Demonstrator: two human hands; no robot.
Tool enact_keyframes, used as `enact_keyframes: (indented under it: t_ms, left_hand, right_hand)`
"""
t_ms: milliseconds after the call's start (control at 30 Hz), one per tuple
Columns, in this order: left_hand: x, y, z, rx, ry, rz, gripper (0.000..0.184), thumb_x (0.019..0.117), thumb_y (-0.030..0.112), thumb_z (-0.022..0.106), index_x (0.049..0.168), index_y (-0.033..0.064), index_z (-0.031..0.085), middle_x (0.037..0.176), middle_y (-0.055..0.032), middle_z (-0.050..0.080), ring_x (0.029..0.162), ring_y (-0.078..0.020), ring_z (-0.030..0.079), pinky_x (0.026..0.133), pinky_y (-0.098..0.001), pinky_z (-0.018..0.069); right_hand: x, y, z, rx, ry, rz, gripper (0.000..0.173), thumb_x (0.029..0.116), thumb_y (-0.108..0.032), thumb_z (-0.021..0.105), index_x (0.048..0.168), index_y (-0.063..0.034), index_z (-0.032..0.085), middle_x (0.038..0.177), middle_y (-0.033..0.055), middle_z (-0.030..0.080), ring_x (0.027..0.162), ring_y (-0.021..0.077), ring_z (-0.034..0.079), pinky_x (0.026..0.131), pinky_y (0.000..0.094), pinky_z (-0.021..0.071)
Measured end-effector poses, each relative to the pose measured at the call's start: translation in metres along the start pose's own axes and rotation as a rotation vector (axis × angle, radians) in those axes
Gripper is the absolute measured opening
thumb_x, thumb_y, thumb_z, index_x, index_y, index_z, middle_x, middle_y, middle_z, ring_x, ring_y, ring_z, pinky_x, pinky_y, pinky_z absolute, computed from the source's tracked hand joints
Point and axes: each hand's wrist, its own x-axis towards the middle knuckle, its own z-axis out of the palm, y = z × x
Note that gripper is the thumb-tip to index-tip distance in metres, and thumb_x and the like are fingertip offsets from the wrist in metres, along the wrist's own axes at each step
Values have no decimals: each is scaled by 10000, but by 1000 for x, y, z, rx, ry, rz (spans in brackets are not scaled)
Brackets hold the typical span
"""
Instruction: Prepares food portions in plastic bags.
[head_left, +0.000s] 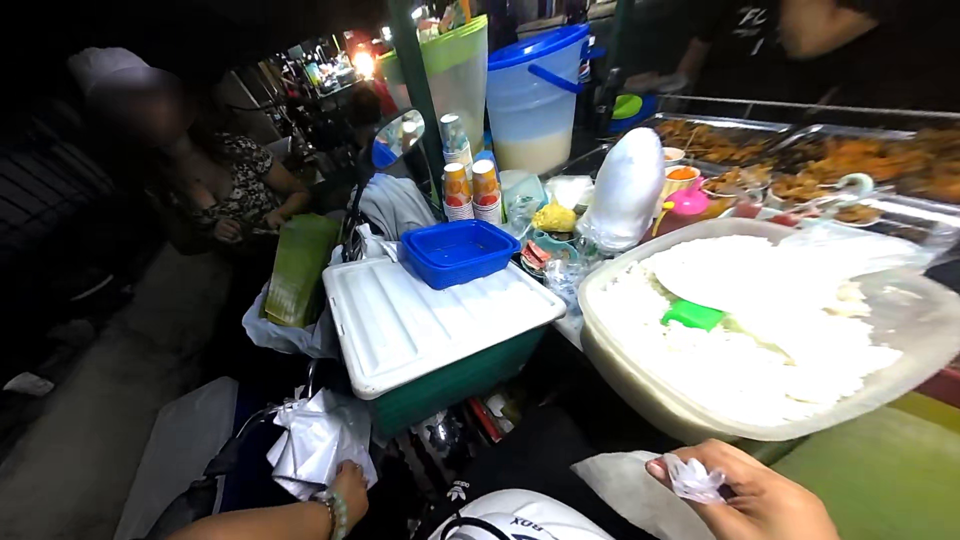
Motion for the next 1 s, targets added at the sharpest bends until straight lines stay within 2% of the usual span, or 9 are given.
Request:
enact_keyframes:
  t_ms: [67,167,267,367,433,567,733,900,1000]
  left_hand:
    - [-11,9,-3,-14,-74,-37,284,1025,29,493,1232,-109,629,1365,-315,567,1302,-498,507,1048,-659,394]
    - [-17,13,-7,7,-81,-24,255,1014,34,513,1191,-89,649,1298,-297,615,1248,-483,559,1016,-647,436]
    - [-16,13,-9,6,-121,-49,310,1036,56,489,1269,-109,609,1400,-316,535,1342,-486,469,1065,-648,381]
    - [-23,11,-15,23,-126,-44,274,1018,73,531,1204,-95,642,1299,-303,610,1247,-477,564,1008,-647,444]
    - [-28,10,-26,-26,-97,-33,253,1008,58,542,1179,-93,652,1263,-296,634,1213,-477,590,979,-644,469]
    - [-31,7,-45,-159,11,22,233,985,-28,545,1182,-121,629,1263,-325,616,1223,-508,575,992,-651,472]
    - [-38,7,-60,-179,-25,-21,258,1001,15,554,1200,-136,616,1299,-324,602,1255,-495,562,1032,-640,450]
    - [-37,10,-60,-233,60,-6,240,989,-42,520,1190,-130,618,1255,-322,622,1217,-486,592,1003,-623,479]
    - [-36,9,-60,-295,142,-23,235,981,-59,518,1175,-135,628,1253,-321,623,1214,-490,592,1003,-621,482]
  right_hand:
    - [1,2,0,-23,-1,-3,183,891,-123,722,849,54,740,831,186,714,801,230,684,746,357,550]
    - [2,3,0,-54,21,20,178,896,-120,720,857,52,740,833,187,709,795,242,680,738,374,546]
    - [1,6,-1,-60,44,42,194,897,-136,721,858,53,737,832,188,705,783,242,674,726,383,540]
    - [0,8,0,-53,54,65,184,890,-138,722,857,43,740,829,169,701,770,211,664,711,357,536]
    - [0,10,1,-44,52,71,184,884,-138,727,850,43,737,824,164,699,763,207,662,704,356,535]
    - [-1,10,4,-37,61,76,174,871,-141,728,838,29,742,817,149,702,763,194,667,699,349,538]
    - [-1,14,5,-38,62,83,171,875,-147,721,845,19,749,832,146,710,781,199,678,710,362,546]
    - [-1,16,8,-130,59,42,152,878,-135,703,868,1,770,854,158,717,792,282,703,709,453,568]
    - [0,17,13,-177,78,-22,141,866,-120,703,851,-2,780,843,175,706,787,322,699,702,471,569]
